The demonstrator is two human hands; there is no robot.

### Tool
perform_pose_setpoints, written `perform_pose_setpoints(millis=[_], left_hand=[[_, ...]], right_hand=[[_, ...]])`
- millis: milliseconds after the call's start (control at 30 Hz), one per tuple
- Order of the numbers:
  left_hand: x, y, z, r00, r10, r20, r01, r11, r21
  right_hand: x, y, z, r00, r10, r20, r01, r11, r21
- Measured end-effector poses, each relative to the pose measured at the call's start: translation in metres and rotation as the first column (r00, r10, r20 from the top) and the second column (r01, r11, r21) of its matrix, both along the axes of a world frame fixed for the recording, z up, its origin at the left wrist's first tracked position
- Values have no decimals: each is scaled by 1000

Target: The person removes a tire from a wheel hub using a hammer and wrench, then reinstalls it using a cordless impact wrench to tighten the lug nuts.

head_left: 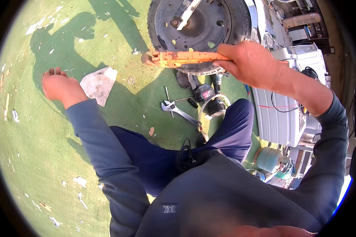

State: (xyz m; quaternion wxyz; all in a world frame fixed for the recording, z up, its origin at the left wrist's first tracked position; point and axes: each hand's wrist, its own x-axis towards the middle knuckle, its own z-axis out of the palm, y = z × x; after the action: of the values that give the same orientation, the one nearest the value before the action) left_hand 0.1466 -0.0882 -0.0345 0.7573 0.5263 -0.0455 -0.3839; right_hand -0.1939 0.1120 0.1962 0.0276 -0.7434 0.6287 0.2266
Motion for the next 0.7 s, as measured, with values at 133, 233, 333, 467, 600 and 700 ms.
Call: perform_pose_setpoints(millis=[133,233,333,467,600,700], left_hand=[[-36,0,-22,935,-180,305,200,979,-38],[-110,24,-37,810,-441,387,492,870,-39],[-176,78,-34,533,-694,484,796,605,-9],[-232,130,-30,194,-800,567,961,272,56],[-264,166,-14,-132,-610,781,926,204,316],[-277,187,-7,-267,-593,760,875,181,449]], right_hand=[[-15,85,-106,928,-281,246,231,949,214],[-22,142,-216,849,-405,338,392,913,109],[2,165,-291,710,-467,527,512,856,68],[5,173,-322,598,-553,580,441,831,338],[-51,147,-342,547,-591,593,654,744,138],[-97,110,-369,494,-634,595,787,617,4]])
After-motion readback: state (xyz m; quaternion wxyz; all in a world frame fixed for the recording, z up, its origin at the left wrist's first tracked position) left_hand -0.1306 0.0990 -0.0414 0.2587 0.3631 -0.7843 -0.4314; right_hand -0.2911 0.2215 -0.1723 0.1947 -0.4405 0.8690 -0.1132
